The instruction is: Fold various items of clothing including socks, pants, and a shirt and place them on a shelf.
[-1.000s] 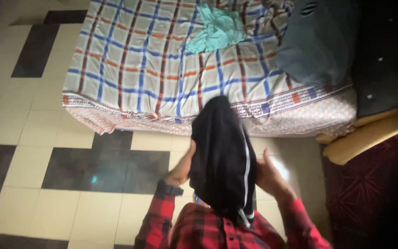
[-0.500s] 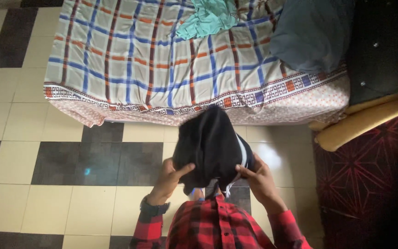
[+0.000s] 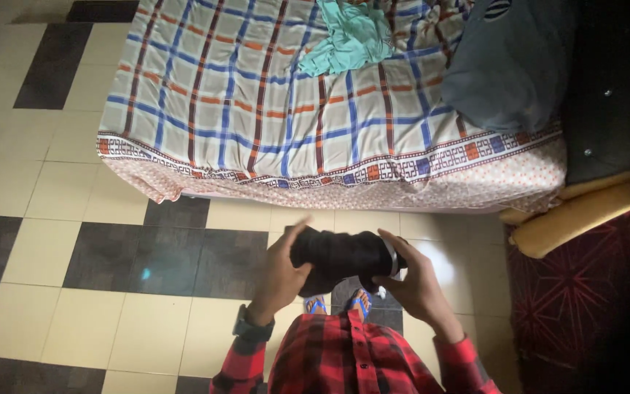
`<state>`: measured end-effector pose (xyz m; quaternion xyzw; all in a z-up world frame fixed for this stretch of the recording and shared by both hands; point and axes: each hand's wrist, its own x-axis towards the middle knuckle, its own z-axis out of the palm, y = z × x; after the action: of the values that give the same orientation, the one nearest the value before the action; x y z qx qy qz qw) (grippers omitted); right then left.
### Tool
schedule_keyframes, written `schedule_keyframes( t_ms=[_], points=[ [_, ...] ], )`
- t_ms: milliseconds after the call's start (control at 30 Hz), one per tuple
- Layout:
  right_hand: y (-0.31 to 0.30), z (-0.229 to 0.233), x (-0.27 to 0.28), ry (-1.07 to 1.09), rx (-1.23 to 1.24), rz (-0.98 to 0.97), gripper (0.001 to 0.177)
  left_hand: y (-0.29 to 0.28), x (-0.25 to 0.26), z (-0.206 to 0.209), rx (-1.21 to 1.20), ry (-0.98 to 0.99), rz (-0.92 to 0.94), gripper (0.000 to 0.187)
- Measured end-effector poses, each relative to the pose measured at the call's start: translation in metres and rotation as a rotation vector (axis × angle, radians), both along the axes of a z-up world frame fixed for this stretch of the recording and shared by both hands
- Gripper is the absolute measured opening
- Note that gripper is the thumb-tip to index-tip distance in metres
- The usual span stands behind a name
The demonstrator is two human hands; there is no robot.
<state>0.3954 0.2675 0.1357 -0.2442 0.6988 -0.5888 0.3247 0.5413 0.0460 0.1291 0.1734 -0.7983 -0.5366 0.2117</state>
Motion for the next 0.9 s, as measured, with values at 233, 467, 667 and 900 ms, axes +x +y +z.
schedule_keyframes(
  t_ms=[233, 467, 667, 900],
  points=[
    [-0.012, -0.001, -0.012, 0.683, 0.660, -0.023, 0.037, -0.003, -0.007, 0.017, -0.166, -0.342, 0.067, 0.047],
    [-0.023, 0.006, -0.029, -0.028, 0.148, -0.082, 0.043, -0.043, -0.007, -0.014, -0.524, 0.055, 0.243, 0.037],
    [-0.069, 0.020, 0.002, 0.118, 0.055, -0.153, 0.030, -0.047, -0.033, -0.003, -0.162, -0.093, 0.674, 0.033],
    [-0.122, 0.018, 0.078, 0.900, -0.079, 0.159, 0.037, -0.034, -0.001, -0.163, -0.075, 0.362, 0.596, 0.062]
  ],
)
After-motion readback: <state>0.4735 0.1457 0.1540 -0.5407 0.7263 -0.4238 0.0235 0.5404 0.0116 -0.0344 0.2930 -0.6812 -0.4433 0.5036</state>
